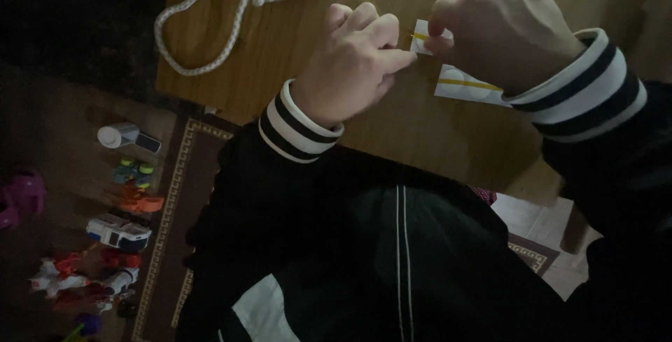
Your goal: Cutting and peeling thin yellow adhesive strips from a backing sheet using a utility knife
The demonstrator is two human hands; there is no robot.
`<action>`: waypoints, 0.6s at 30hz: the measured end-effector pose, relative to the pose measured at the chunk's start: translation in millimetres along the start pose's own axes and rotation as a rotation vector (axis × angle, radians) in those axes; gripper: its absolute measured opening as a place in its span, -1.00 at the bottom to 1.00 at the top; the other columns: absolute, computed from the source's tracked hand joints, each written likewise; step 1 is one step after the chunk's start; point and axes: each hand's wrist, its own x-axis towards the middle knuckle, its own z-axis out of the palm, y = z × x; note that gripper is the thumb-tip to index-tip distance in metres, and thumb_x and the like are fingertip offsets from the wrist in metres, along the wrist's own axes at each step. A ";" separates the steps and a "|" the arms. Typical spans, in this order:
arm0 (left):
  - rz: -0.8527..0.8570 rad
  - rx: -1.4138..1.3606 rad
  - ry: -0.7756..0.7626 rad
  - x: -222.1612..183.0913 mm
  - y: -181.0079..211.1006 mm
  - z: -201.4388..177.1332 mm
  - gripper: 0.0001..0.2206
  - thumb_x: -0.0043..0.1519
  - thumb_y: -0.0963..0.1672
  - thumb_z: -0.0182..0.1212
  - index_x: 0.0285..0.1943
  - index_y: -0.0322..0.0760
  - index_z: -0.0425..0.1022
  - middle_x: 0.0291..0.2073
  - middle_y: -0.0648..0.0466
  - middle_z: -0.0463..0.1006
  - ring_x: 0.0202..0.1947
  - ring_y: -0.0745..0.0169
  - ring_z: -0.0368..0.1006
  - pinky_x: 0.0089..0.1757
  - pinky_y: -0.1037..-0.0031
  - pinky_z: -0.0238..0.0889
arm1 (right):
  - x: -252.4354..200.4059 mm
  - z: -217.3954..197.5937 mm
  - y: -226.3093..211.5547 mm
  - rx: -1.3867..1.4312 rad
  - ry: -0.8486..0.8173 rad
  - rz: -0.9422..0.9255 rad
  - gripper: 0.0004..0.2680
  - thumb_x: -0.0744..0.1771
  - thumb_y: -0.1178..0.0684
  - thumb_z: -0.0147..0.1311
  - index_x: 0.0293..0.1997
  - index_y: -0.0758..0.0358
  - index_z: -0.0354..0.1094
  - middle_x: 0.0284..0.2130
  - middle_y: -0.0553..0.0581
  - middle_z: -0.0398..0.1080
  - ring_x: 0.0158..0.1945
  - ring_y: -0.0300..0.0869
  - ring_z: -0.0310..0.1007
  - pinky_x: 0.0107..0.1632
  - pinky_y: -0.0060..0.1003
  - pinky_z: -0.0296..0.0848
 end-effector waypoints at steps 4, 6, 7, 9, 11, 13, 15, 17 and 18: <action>0.026 -0.031 0.076 5.2 0.6 -11.3 -0.77 0.02 -0.25 0.32 -0.33 0.10 0.64 -0.34 0.29 0.31 -0.25 0.19 0.23 -0.19 0.27 0.00 | -2.9 -9.9 -0.8 -0.139 0.007 -0.032 -0.76 0.43 -0.14 0.10 -0.47 -0.19 0.37 -0.47 -0.24 0.38 -0.50 -0.19 0.40 -0.25 -0.08 0.26; 0.038 0.011 0.103 7.8 0.2 -17.2 -0.76 0.02 -0.24 0.32 -0.33 0.11 0.65 -0.31 0.30 0.38 -0.23 0.21 0.28 -0.19 0.30 0.04 | -11.6 -23.7 4.3 -0.147 0.037 -0.049 -0.77 0.41 -0.02 0.08 -0.50 -0.15 0.31 -0.49 -0.22 0.37 -0.48 -0.21 0.40 -0.40 -0.16 0.26; 0.037 0.025 0.132 8.3 -0.7 -17.1 -0.74 -0.01 -0.25 0.30 -0.31 0.12 0.64 -0.30 0.31 0.37 -0.25 0.22 0.30 -0.19 0.31 0.04 | -18.9 -34.3 8.3 -0.099 0.025 0.042 -0.86 0.45 -0.12 0.11 -0.30 -0.22 0.42 -0.41 -0.18 0.48 -0.47 -0.22 0.50 -0.45 -0.21 0.34; 0.034 0.040 0.159 6.8 1.0 -19.6 -0.71 -0.04 -0.25 0.28 -0.29 0.13 0.62 -0.29 0.31 0.37 -0.26 0.23 0.32 -0.19 0.32 0.05 | -42.3 -54.4 13.3 -0.049 0.014 0.131 -0.90 0.49 -0.22 0.14 -0.10 -0.29 0.53 -0.34 -0.14 0.60 -0.46 -0.23 0.59 -0.51 -0.26 0.42; 0.014 0.008 0.189 10.1 2.7 -22.7 -0.70 0.00 -0.27 0.33 -0.20 0.08 0.62 -0.27 0.29 0.40 -0.25 0.25 0.37 -0.13 0.31 0.04 | -73.6 -74.9 20.5 0.075 0.009 0.255 -0.90 0.55 -0.20 0.27 0.00 -0.20 0.55 -0.41 -0.07 0.47 -0.39 -0.19 0.43 -0.28 -0.18 0.28; 0.011 0.014 0.200 10.7 3.4 -22.5 -0.72 0.04 -0.26 0.32 -0.18 0.08 0.58 -0.27 0.31 0.41 -0.24 0.26 0.39 -0.13 0.32 0.06 | -112.5 -59.0 30.2 0.160 0.098 0.228 -0.88 0.53 -0.08 0.37 -0.08 -0.05 0.54 -0.31 0.06 0.45 -0.31 -0.11 0.38 -0.19 -0.12 0.27; 0.003 0.018 0.205 10.7 5.3 -24.0 -0.73 0.08 -0.25 0.31 -0.16 0.09 0.55 -0.27 0.33 0.43 -0.23 0.27 0.41 -0.13 0.33 0.08 | -148.2 -55.0 26.3 0.250 0.184 0.200 -0.82 0.51 0.04 0.48 -0.16 0.11 0.54 -0.21 0.20 0.43 -0.23 -0.02 0.33 -0.09 -0.06 0.27; -0.032 -0.026 0.142 11.1 7.9 -27.3 -0.79 0.18 -0.16 0.46 -0.21 0.04 0.46 -0.30 0.31 0.47 -0.24 0.22 0.39 -0.13 0.33 0.07 | -180.2 -65.0 9.3 0.278 0.221 0.269 -0.85 0.45 0.18 0.48 -0.16 0.15 0.52 -0.15 0.20 0.44 0.07 0.14 0.35 0.19 0.04 0.31; -0.029 -0.029 0.142 11.0 7.7 -26.8 -0.79 0.18 -0.16 0.46 -0.21 0.04 0.46 -0.30 0.31 0.47 -0.24 0.22 0.39 -0.13 0.33 0.07 | -186.5 -76.0 -6.9 0.277 0.220 0.273 -0.85 0.45 0.18 0.48 -0.16 0.15 0.52 -0.15 0.20 0.44 0.07 0.14 0.35 0.19 0.04 0.31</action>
